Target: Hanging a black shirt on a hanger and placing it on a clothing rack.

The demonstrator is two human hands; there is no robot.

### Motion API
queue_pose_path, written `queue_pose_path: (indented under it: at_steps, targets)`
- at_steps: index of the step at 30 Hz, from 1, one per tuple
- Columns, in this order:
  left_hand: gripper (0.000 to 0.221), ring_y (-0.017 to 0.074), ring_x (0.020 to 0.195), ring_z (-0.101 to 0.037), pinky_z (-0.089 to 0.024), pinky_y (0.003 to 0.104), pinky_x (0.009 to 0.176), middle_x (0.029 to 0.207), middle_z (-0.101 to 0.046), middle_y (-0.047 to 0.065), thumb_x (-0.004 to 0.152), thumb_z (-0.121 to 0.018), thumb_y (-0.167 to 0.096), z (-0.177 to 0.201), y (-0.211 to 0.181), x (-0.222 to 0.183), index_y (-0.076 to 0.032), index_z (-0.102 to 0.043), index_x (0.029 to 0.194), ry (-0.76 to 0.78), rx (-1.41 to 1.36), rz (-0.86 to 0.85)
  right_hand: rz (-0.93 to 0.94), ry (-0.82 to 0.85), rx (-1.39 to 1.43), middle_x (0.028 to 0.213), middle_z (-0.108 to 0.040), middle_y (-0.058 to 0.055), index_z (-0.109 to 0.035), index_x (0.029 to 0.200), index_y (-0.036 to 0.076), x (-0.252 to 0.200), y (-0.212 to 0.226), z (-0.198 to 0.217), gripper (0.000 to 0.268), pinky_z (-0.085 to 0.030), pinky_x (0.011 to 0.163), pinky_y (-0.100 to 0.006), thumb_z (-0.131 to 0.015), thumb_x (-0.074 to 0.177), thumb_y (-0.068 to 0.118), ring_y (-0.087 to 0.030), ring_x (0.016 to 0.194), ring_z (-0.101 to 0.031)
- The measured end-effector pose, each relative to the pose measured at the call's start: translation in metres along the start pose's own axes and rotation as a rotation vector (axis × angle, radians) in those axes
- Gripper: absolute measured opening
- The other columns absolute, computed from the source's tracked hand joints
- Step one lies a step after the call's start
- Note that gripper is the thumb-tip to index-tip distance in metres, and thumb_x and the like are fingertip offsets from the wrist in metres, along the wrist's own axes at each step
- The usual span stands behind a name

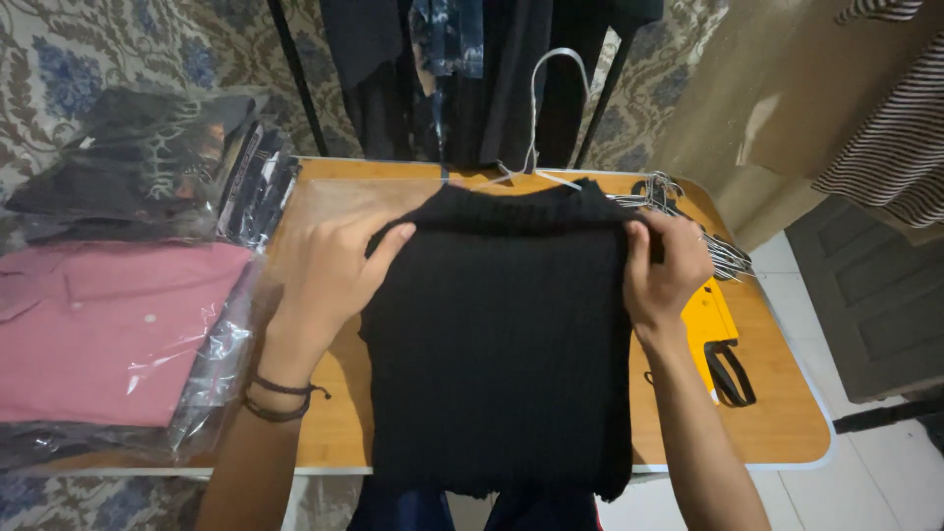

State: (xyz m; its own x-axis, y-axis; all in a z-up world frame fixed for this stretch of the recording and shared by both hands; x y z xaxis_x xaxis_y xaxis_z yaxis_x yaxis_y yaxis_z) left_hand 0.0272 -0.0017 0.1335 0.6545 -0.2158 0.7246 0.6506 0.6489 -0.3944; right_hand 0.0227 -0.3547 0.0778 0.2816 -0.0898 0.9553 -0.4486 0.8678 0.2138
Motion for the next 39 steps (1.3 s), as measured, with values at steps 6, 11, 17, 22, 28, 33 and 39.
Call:
queue_pose_path:
  at_steps: [6, 11, 17, 22, 28, 33, 39]
  targets:
    - [0.021, 0.0321, 0.076, -0.069, -0.051, 0.042, 0.064, 0.090, -0.074, 0.010, 0.101, -0.071, -0.028, 0.013, -0.024, 0.021, -0.008, -0.076, 0.102, -0.114, 0.262, -0.184, 0.014, -0.058, -0.012, 0.095, -0.067, -0.013, -0.067, 0.104, 0.002, 0.029, -0.003, 0.008, 0.013, -0.049, 0.080, -0.041, -0.079, 0.101, 0.004, -0.032, 0.088, -0.062]
    - [0.017, 0.0322, 0.078, -0.070, -0.050, 0.041, 0.064, 0.091, -0.074, 0.010, 0.102, -0.070, -0.025, 0.018, -0.035, 0.015, -0.010, -0.076, 0.105, -0.201, 0.208, -0.178, -0.034, -0.040, 0.064, 0.094, -0.067, -0.014, -0.068, 0.104, 0.001, 0.030, 0.007, 0.016, 0.012, -0.049, 0.079, -0.039, -0.078, 0.100, 0.006, -0.030, 0.087, -0.063]
    - [0.018, 0.0333, 0.075, -0.069, -0.049, 0.041, 0.063, 0.088, -0.073, 0.012, 0.102, -0.071, -0.025, 0.006, -0.022, -0.011, -0.009, -0.076, 0.106, -0.250, 0.186, -0.152, -0.055, 0.133, 0.194, 0.106, -0.068, -0.015, -0.067, 0.114, 0.001, 0.010, 0.014, 0.022, 0.012, -0.050, 0.090, -0.037, -0.069, 0.103, 0.005, -0.030, 0.098, -0.064]
    - [0.018, 0.0343, 0.069, -0.067, -0.046, 0.043, 0.059, 0.080, -0.071, 0.013, 0.101, -0.073, -0.026, 0.010, -0.022, -0.023, -0.008, -0.078, 0.103, -0.228, 0.209, -0.064, -0.127, 0.216, 0.172, 0.105, -0.066, -0.016, -0.067, 0.116, 0.000, 0.012, 0.028, 0.031, 0.015, -0.050, 0.087, -0.037, -0.067, 0.102, 0.005, -0.030, 0.096, -0.063]
    - [0.021, 0.0333, 0.074, -0.070, -0.050, 0.041, 0.062, 0.087, -0.073, 0.012, 0.101, -0.073, -0.026, 0.009, -0.015, -0.036, -0.006, -0.078, 0.104, -0.207, 0.157, -0.074, -0.173, 0.275, 0.187, 0.100, -0.068, -0.016, -0.066, 0.115, 0.000, -0.005, 0.015, 0.027, 0.013, -0.052, 0.079, -0.037, -0.068, 0.103, 0.006, -0.029, 0.088, -0.067]
    - [0.021, 0.0323, 0.094, -0.073, -0.055, 0.039, 0.078, 0.105, -0.076, 0.014, 0.097, -0.074, -0.023, 0.002, -0.007, -0.040, -0.006, -0.076, 0.108, -0.181, 0.021, -0.069, -0.125, 0.213, 0.158, 0.104, -0.071, -0.017, -0.069, 0.116, 0.001, -0.025, 0.006, 0.021, 0.016, -0.054, 0.082, -0.036, -0.070, 0.100, 0.004, -0.030, 0.093, -0.070]
    - [0.019, 0.0284, 0.099, -0.072, -0.053, 0.034, 0.081, 0.106, -0.076, 0.011, 0.100, -0.070, -0.022, -0.003, 0.004, -0.034, -0.008, -0.076, 0.112, 0.039, -0.129, 0.161, -0.147, 0.150, 0.165, 0.106, -0.073, -0.017, -0.071, 0.115, 0.001, -0.040, -0.013, 0.011, 0.014, -0.055, 0.083, -0.033, -0.071, 0.102, 0.003, -0.027, 0.094, -0.072]
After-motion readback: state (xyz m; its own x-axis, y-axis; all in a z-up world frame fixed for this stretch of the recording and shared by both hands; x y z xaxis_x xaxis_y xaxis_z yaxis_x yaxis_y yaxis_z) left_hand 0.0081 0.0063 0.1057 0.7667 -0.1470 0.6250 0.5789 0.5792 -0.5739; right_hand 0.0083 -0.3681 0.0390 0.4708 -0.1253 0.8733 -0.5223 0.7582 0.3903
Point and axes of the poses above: each hand's wrist, its own x-axis towards the middle knuckle, its own z-axis out of the back of the hand, y = z × x, the point moved 4 cm from there along x, towards the middle knuckle
